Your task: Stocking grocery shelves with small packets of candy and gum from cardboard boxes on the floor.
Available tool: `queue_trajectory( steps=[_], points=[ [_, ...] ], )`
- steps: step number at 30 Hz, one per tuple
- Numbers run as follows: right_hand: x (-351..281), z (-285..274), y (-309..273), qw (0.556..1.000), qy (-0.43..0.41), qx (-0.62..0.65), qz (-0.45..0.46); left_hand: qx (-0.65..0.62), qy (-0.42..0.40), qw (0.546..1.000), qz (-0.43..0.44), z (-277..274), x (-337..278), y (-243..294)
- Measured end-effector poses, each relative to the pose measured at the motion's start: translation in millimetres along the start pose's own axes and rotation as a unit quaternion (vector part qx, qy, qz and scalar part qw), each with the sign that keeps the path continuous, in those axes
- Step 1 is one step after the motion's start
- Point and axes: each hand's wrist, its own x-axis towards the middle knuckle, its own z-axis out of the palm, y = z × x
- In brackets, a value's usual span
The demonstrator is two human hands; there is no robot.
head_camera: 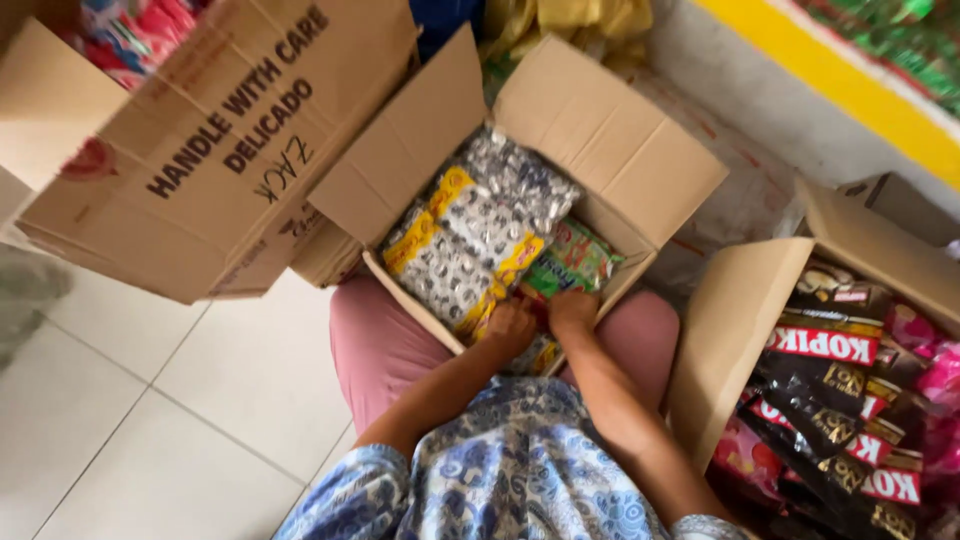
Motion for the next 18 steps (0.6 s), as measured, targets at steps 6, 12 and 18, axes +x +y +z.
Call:
queue_trajectory(
  steps=[6, 12, 18],
  points=[
    [-11, -12, -5, 0.995, 0.079, -0.027, -0.057, -0.073, 0.035, 0.996, -0.035, 25, 0, -2],
    [-39, -70, 16, 0.956, 0.04, 0.276, -0.085, -0.167, 0.06, 0.982, -0.062, -71, -40, 28],
    [-52, -64, -3, 0.892, 0.041, 0.443, -0.078, -0.409, 0.064, 0.899, -0.143, -70, -48, 42]
  ],
)
